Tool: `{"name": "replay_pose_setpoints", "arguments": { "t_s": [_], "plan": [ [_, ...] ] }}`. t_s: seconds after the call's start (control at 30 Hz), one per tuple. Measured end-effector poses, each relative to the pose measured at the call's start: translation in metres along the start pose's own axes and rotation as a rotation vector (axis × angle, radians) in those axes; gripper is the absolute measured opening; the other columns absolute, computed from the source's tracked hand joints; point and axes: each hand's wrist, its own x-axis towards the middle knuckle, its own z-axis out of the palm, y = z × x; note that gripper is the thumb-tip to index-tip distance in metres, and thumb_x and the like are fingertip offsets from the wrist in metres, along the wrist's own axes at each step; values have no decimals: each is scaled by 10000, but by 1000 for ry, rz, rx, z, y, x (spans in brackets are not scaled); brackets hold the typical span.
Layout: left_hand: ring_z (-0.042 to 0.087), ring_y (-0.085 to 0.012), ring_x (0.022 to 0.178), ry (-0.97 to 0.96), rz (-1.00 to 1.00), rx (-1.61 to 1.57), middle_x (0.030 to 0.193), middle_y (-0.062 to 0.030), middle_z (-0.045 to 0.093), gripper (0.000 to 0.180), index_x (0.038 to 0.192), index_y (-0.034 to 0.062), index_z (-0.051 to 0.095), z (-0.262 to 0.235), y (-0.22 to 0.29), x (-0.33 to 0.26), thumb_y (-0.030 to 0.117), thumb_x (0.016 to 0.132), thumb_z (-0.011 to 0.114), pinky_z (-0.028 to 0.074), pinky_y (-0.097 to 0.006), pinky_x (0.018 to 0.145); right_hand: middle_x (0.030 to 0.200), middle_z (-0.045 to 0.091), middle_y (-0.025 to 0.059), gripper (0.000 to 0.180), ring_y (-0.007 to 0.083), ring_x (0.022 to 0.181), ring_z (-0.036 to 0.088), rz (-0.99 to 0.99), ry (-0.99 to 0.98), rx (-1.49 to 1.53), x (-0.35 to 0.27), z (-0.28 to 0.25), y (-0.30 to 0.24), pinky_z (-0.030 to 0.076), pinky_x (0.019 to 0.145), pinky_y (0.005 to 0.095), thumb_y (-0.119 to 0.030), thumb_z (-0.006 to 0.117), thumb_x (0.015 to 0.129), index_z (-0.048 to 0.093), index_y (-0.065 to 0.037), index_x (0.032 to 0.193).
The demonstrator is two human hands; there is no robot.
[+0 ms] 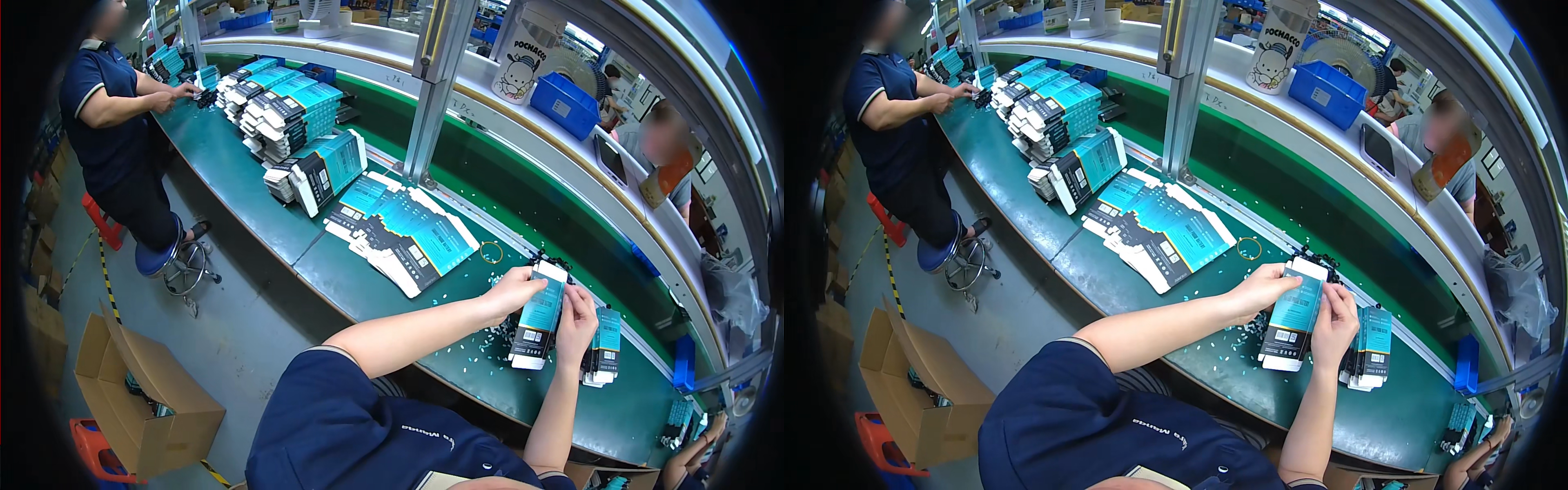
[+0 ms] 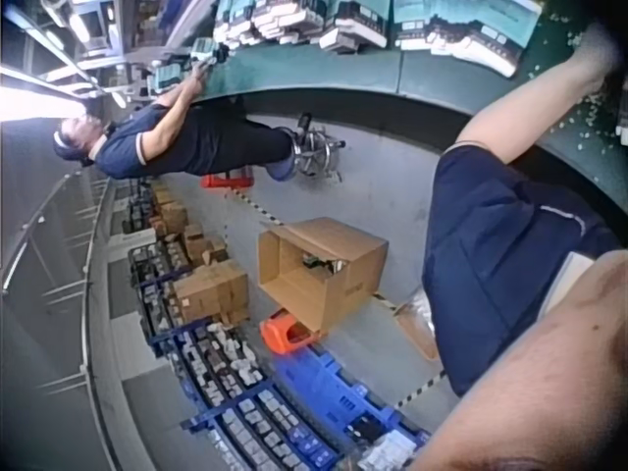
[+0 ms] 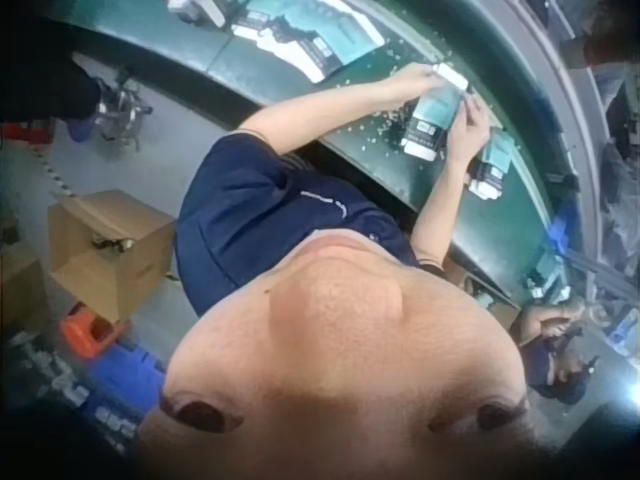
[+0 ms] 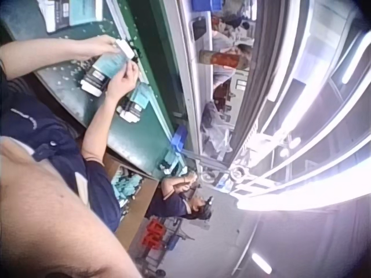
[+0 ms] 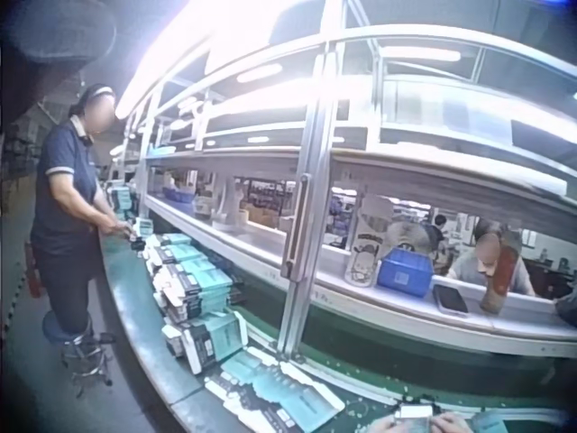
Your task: Assembling electronic cable components and packaging them into boxes at a factory workbench.
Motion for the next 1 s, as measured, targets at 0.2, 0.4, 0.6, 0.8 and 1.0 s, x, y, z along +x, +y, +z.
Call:
{"name": "replay_pose_setpoints", "arguments": {
  "t_s": [0.2,0.4,0.6,0.8,1.0],
  "plan": [
    [617,-110,810,-21,17,9,938,-62,621,225,1067,18,546,2,-2,-2,192,927,510,515,-281,639,960,558,72,166,128,925,561,180,-11,264,-8,-2,5,454,781,199,70,616,800,648,76,963],
    [585,-114,905,-81,150,51,1006,-69,625,241,1117,-5,559,0,-24,14,120,912,535,484,-271,770,1029,591,100,117,143,901,575,280,33,415,-5,1,12,460,799,228,40,623,816,648,83,922],
    [584,-104,929,-153,153,80,1031,-61,617,258,1158,0,540,8,-15,8,111,925,524,489,-259,794,933,609,62,185,99,847,579,398,-12,578,0,-5,15,464,773,208,27,611,829,579,37,1011],
    [569,-89,949,-188,127,125,1052,-57,614,279,1183,-7,527,22,-12,-2,105,927,522,463,-256,841,907,569,47,301,55,759,519,243,134,596,-5,-4,12,431,664,176,47,584,826,452,7,1093],
    [554,-89,977,-215,153,185,1081,-57,609,329,1237,0,503,21,-13,-2,101,924,524,440,-257,869,817,591,70,186,73,610,538,44,183,219,-8,0,8,430,527,213,48,579,801,494,8,962]
  ]
}}
